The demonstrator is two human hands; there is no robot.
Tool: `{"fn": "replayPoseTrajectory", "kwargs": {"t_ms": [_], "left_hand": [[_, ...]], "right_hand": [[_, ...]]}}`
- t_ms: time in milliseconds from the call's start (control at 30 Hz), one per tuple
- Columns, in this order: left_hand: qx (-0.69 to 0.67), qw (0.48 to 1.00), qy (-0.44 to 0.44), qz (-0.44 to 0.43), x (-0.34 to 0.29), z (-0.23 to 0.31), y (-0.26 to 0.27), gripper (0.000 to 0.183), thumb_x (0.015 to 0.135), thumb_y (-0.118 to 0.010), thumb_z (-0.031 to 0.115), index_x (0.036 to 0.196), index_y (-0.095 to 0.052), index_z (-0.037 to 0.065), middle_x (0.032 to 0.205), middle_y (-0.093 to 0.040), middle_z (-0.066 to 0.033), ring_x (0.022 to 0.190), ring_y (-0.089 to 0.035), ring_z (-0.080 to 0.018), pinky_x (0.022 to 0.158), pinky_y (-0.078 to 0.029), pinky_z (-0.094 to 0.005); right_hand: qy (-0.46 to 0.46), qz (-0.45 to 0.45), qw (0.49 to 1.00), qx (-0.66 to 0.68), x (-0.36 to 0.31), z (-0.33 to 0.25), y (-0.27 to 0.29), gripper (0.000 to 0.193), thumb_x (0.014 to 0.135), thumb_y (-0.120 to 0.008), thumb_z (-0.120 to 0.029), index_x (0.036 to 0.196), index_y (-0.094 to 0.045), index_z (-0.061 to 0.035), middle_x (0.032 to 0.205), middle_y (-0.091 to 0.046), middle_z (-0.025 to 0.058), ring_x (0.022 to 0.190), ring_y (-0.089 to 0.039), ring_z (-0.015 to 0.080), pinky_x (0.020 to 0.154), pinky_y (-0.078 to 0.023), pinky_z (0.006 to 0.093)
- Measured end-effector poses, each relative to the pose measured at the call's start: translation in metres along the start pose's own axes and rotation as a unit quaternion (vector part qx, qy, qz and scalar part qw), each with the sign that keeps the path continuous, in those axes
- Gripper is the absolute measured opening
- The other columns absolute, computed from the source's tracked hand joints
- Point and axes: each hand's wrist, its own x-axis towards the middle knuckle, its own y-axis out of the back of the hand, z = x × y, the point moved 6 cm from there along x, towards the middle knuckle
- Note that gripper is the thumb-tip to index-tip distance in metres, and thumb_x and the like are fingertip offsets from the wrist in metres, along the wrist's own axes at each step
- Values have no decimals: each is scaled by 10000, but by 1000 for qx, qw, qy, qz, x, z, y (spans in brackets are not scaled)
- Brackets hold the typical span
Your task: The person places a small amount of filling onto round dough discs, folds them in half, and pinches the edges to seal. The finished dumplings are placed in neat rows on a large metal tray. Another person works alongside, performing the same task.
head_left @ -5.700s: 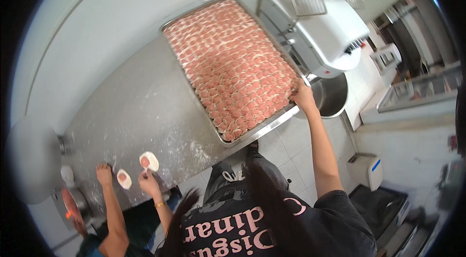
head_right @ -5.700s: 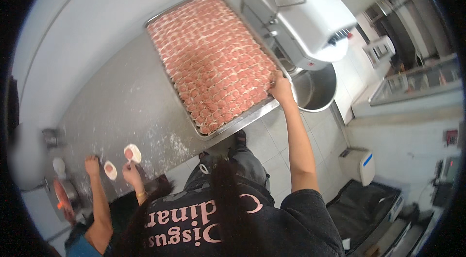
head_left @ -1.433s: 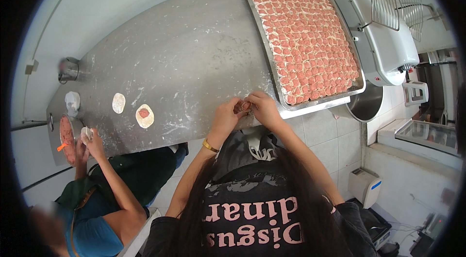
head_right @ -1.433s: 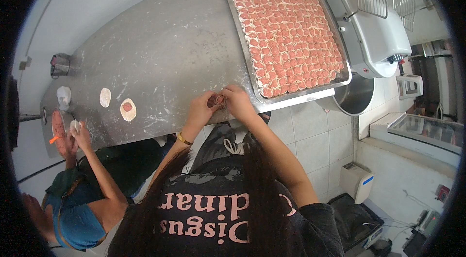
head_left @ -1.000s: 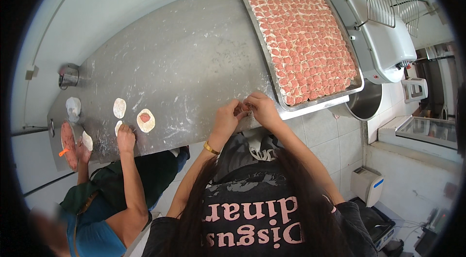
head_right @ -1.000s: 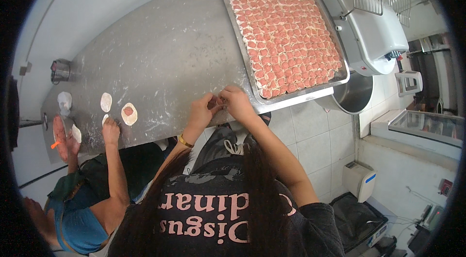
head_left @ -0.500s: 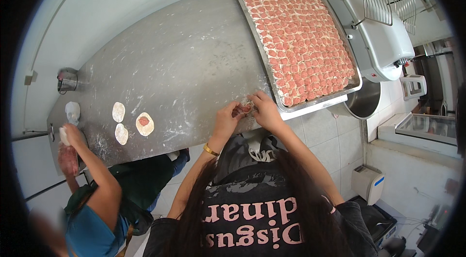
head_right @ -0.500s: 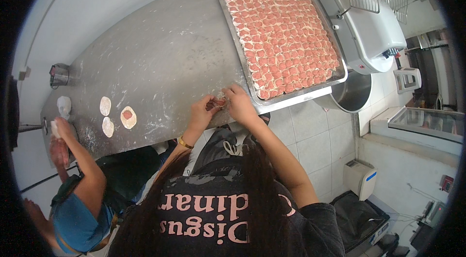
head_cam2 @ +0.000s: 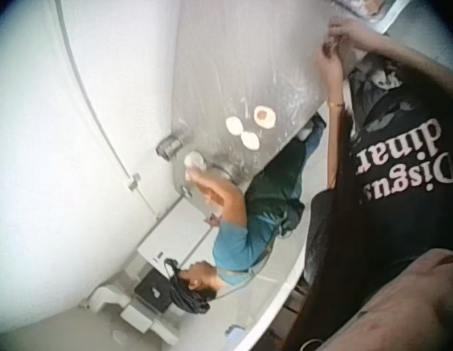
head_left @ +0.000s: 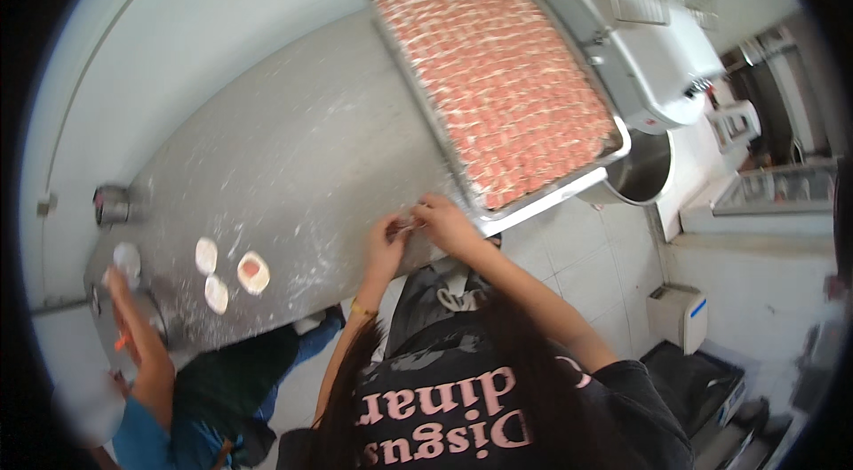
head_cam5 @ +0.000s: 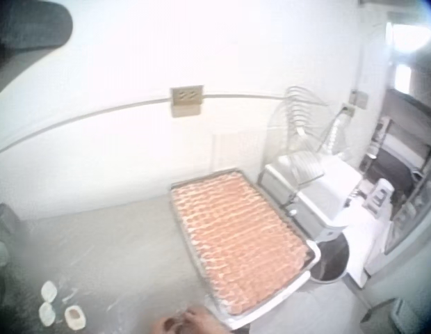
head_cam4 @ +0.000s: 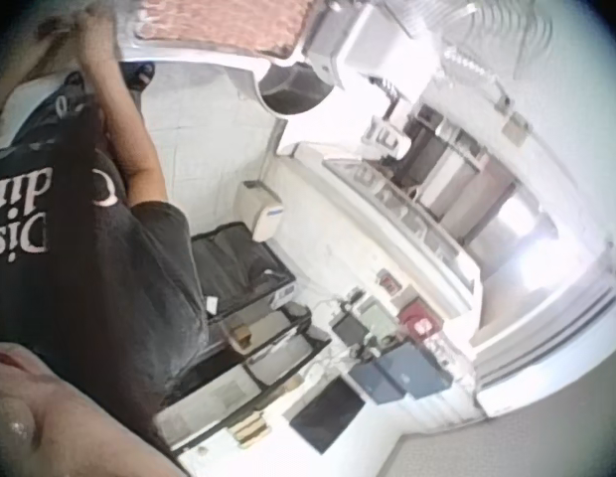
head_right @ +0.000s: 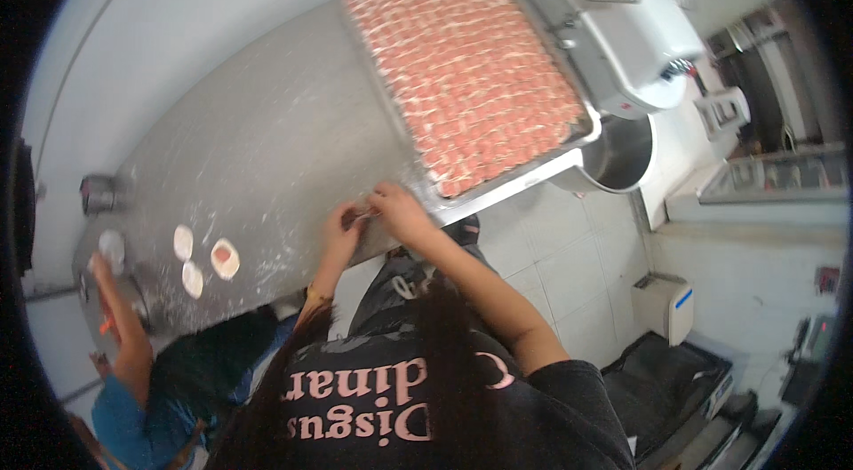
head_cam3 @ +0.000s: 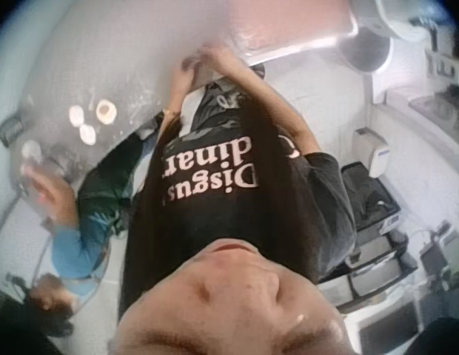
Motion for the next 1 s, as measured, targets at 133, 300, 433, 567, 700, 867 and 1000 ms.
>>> {"fn": "replayPoseTrajectory", "kwargs": {"t_ms": [133, 300, 433, 567, 700, 867, 1000], "left_hand": [[-301, 947, 102, -45, -3, 14, -17, 272, 972, -449, 146, 1207, -517, 27, 1089, -619, -74, 952, -630, -185, 834, -517, -306], [-312, 929, 170, -100, 4, 68, -57, 293, 1004, -360, 176, 1214, -508, 36, 1111, -612, -71, 1011, -609, -166, 857, -516, -306], [-60, 988, -66, -126, 25, 148, -104, 254, 977, -402, 113, 1161, -557, 31, 1132, -613, -71, 1040, -595, -207, 888, -492, -348], [216, 848, -441, -199, 50, 236, -195, 273, 872, -482, 40, 1107, -613, 82, 1189, -588, -80, 1095, -553, -266, 938, -453, -385], [331, 688, -581, -281, 75, 268, -302, 284, 809, -531, 87, 1070, -629, 145, 1211, -574, -38, 1191, -484, -238, 1024, -374, -406], [400, 551, -653, -332, 98, 256, -376, 214, 815, -535, 157, 1002, -641, 157, 1187, -582, -22, 1213, -459, -235, 1107, -283, -432], [428, 517, -641, -372, 105, 243, -395, 170, 802, -535, 151, 923, -655, 151, 1156, -588, -23, 1210, -453, -239, 1139, -250, -429]], "right_hand": [[-35, 63, 953, 293, -2, -3, 32, 263, 743, -639, -39, 1006, -624, -44, 932, -571, 136, 850, -609, 311, 713, -495, 388], [-38, 74, 977, 199, -12, -7, 84, 258, 761, -638, -35, 1020, -632, -39, 936, -593, 110, 878, -614, 287, 728, -495, 362], [-44, 155, 963, 215, -42, 44, 166, 278, 768, -665, 11, 1040, -645, -45, 963, -596, 76, 870, -619, 204, 728, -530, 299], [-134, 270, 932, 200, -105, 129, 274, 319, 748, -675, 35, 1048, -660, -74, 1055, -623, 13, 856, -593, 94, 765, -501, 259], [-253, 304, 895, 208, -158, 203, 342, 359, 732, -651, 60, 1082, -638, -17, 962, -646, 13, 863, -591, 89, 777, -479, 233], [-298, 302, 877, 227, -189, 258, 365, 318, 735, -670, 17, 1049, -670, -36, 1003, -633, 32, 856, -597, 125, 788, -510, 263], [-283, 284, 885, 236, -188, 277, 368, 322, 739, -670, 16, 1057, -666, -36, 991, -633, 38, 860, -602, 132, 790, -517, 278]]}}
